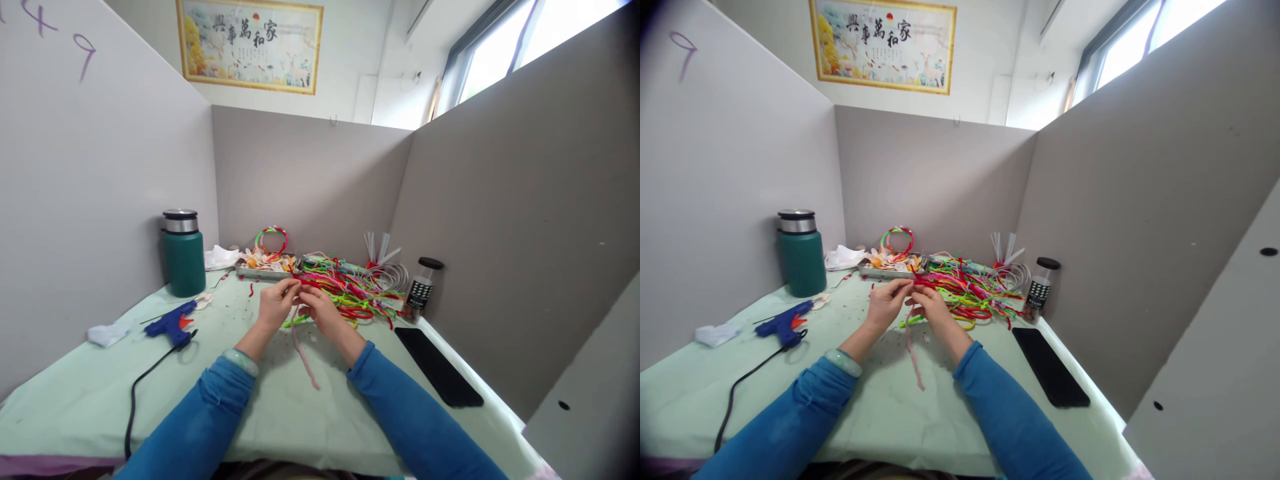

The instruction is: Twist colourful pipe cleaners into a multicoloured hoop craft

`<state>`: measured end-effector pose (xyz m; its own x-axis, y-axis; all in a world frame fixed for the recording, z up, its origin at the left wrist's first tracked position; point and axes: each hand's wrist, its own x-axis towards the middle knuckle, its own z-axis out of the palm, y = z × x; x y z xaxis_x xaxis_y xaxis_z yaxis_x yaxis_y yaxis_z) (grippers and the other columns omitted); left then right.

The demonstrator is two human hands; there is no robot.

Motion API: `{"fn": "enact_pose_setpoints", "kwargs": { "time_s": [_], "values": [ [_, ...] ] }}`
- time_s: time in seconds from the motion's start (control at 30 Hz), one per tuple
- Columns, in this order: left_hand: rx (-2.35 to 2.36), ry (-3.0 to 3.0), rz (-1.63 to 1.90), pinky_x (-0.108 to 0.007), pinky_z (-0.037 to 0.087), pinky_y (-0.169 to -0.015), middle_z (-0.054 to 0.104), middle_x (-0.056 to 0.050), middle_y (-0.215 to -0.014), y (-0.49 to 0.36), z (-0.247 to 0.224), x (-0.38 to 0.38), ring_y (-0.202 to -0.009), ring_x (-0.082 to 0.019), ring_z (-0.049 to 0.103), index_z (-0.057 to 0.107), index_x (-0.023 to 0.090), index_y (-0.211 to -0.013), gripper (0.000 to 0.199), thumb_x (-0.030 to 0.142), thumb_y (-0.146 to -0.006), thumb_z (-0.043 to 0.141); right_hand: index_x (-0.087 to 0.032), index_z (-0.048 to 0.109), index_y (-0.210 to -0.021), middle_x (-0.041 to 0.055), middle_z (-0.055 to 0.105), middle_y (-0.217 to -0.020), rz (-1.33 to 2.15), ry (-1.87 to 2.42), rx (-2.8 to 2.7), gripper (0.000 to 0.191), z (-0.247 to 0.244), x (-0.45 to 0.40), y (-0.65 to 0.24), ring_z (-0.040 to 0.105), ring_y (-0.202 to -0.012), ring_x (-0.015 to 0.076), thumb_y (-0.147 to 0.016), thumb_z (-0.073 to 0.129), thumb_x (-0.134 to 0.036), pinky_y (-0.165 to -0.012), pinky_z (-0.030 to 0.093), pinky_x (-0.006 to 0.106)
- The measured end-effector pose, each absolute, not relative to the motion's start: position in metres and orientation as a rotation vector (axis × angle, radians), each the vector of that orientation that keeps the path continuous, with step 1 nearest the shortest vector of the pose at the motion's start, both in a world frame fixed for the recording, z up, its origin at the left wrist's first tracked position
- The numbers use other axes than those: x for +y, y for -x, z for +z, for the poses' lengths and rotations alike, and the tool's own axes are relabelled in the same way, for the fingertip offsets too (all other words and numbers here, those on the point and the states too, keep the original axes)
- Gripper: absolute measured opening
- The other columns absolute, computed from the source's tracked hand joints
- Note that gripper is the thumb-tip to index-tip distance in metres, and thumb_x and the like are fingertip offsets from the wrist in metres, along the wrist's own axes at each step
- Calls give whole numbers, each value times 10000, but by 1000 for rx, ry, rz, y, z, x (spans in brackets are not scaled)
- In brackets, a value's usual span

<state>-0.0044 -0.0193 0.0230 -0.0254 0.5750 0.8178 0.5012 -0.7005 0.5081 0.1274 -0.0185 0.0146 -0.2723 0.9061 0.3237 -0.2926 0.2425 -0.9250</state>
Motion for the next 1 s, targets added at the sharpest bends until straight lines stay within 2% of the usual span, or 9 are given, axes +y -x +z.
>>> {"fn": "enact_pose_setpoints", "kwargs": {
  "time_s": [0.07,0.17,0.33,0.4,0.47,0.57,0.77,0.9,1.0],
  "values": [
    [1271,-2113,1939,-199,478,-606,717,-7,-745,8,26,-20,-610,-109,626,685,186,-846,170,279,-839,543,-197,659,-902,35,643,-725,1184,724,-1453,270,17,-21,-129,561,-574,127,-756,595,-415,-498,397,233],
    [1328,-2135,2031,-206,485,-648,721,-13,-771,12,28,-19,-644,-117,639,683,190,-849,184,303,-848,537,-190,652,-798,9,581,-600,834,810,-1477,298,22,-26,-133,487,-509,116,-815,529,-460,-508,373,245],
    [1172,-2468,1946,-223,504,-735,732,-37,-868,9,20,-16,-774,-136,675,685,192,-894,194,280,-868,514,-222,664,-802,46,631,-860,335,779,-1503,261,32,-26,-143,541,-868,185,-820,553,-458,-795,404,291],
    [1092,-2611,1896,-216,507,-724,733,-36,-873,7,16,-15,-771,-130,677,684,190,-904,190,258,-871,510,-201,656,-693,58,638,-791,394,844,-1595,403,31,-19,-148,557,-838,190,-844,479,-530,-801,408,301],
    [1026,-2721,1853,-201,504,-699,733,-31,-859,5,14,-16,-749,-119,676,684,190,-906,189,232,-873,503,-173,629,-565,68,616,-624,653,942,-1721,601,27,-12,-153,572,-670,180,-863,351,-614,-715,430,305],
    [973,-2817,1796,-183,495,-667,726,-27,-833,2,13,-18,-724,-103,666,687,195,-909,204,216,-882,486,-143,645,-546,81,606,-545,1019,973,-1713,723,22,-4,-157,580,-567,175,-836,278,-694,-656,450,313],
    [945,-2873,1770,-170,490,-654,708,-30,-879,-3,14,-22,-724,-90,651,697,217,-905,191,261,-876,513,-141,705,-702,71,676,-706,1222,796,-1592,604,29,-8,-160,603,-657,158,-809,416,-660,-683,460,290],
    [895,-2870,1798,-179,506,-716,710,-30,-950,-5,14,-23,-821,-101,662,685,218,-924,180,237,-877,513,-164,713,-903,64,699,-885,1251,669,-1508,405,34,-12,-161,624,-811,167,-776,584,-526,-751,461,286],
    [897,-2877,1814,-191,513,-740,705,-42,-993,-5,14,-23,-899,-120,660,674,214,-959,190,229,-883,500,-178,684,-996,62,697,-934,1284,591,-1399,366,36,-13,-163,631,-844,169,-714,689,-412,-779,465,292]
  ]
}}
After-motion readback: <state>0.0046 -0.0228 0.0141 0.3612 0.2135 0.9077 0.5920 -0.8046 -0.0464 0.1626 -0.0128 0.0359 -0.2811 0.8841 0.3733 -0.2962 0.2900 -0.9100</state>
